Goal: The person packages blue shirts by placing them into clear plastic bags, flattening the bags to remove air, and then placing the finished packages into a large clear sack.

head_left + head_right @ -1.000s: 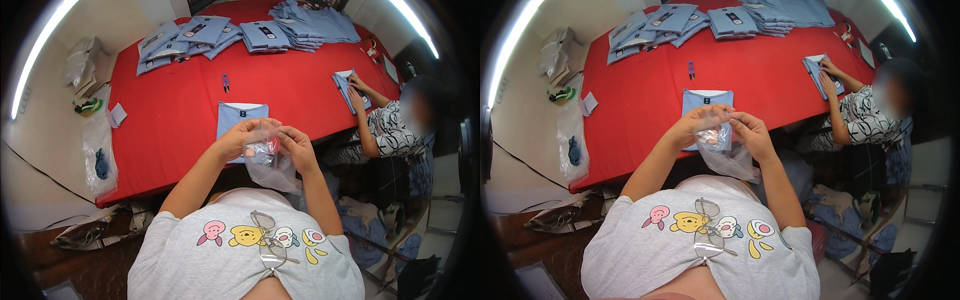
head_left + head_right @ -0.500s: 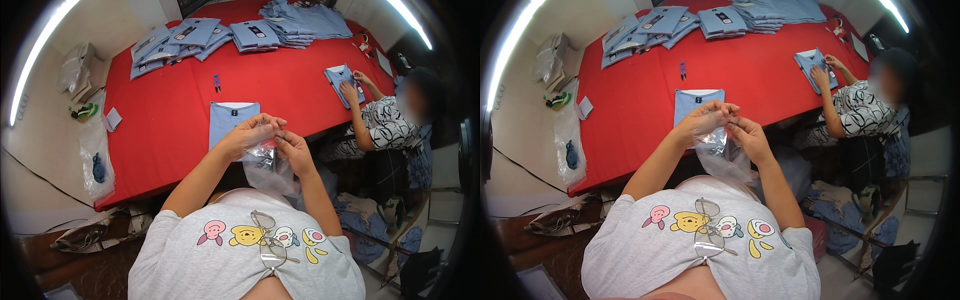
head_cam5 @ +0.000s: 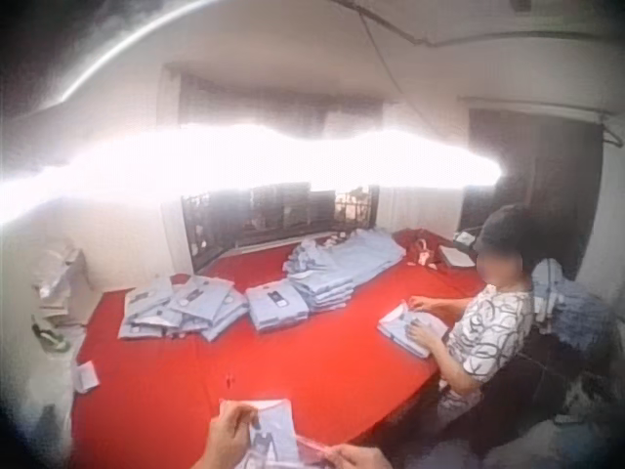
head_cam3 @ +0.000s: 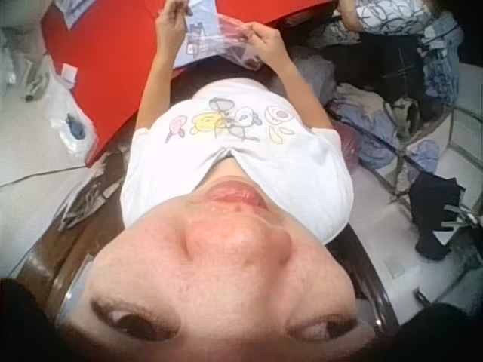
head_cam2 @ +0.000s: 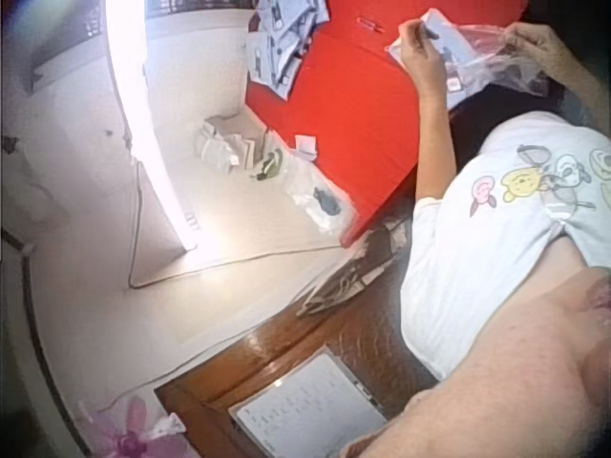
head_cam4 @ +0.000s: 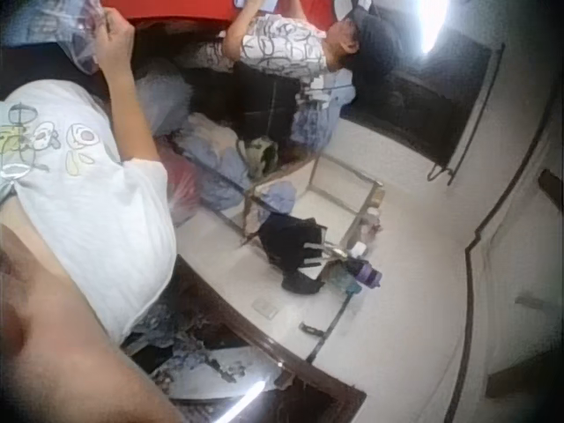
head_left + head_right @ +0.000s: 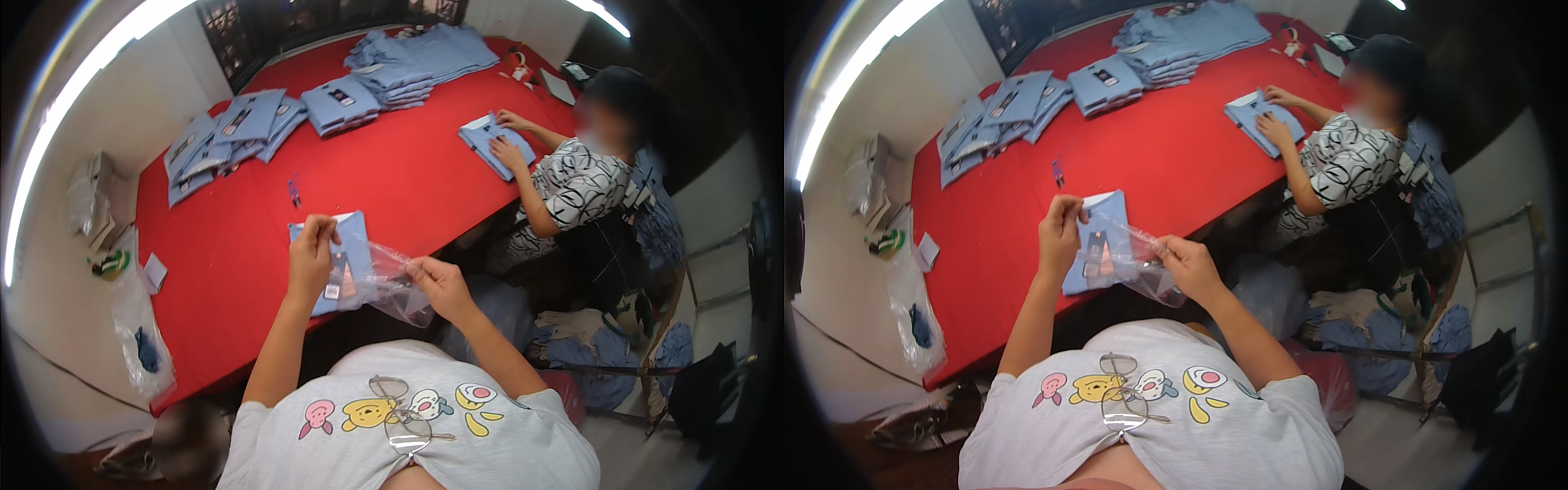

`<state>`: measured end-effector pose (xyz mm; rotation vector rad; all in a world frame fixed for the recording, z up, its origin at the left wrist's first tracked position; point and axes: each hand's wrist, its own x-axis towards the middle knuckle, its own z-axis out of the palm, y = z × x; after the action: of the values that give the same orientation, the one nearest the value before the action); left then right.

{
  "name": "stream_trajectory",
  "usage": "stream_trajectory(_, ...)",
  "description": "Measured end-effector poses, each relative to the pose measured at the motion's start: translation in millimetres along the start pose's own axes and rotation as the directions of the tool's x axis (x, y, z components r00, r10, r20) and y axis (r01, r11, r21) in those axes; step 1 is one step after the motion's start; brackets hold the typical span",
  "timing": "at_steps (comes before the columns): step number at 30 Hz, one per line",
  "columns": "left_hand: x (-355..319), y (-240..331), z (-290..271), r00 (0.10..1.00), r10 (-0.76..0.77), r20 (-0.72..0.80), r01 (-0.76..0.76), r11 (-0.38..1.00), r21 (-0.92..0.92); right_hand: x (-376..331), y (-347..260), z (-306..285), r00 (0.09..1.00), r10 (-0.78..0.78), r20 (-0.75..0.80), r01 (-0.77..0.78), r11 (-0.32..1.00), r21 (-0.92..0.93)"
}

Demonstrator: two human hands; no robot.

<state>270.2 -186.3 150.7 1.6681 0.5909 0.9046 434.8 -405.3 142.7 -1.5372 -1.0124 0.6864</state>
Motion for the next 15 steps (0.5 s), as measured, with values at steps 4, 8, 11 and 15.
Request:
stream_trajectory(4, 4.9, 18.4, -7.3, 0.948, 0.199, 0.25, -0.3, 0.824, 0.48, -11.8, 3.0, -12.3, 0.962, -0.273, 0.01, 0.252, 0.873, -0.417)
stream_trajectory(8, 12.8, 53.8, -5.3, 0.885, -0.346, 0.313, 0.284, 0.932, 0.227, -14.2, 1.4, -27.9, 0.949, -0.301, -0.091, 0.239, 0.879, -0.412)
stream_trajectory(11, -0.2, 31.1, -3.3, 0.85, -0.381, 0.365, 0.514, 0.751, -0.413, -10.7, 7.9, -47.3, 0.995, -0.086, -0.049, 0.089, 0.995, 0.047)
stream_trajectory(15, -30.7, -21.2, -0.4, 0.685, -0.365, 0.63, 0.567, 0.811, -0.147, -15.0, 12.6, -51.5, 0.997, 0.021, -0.078, 0.005, 0.947, 0.321)
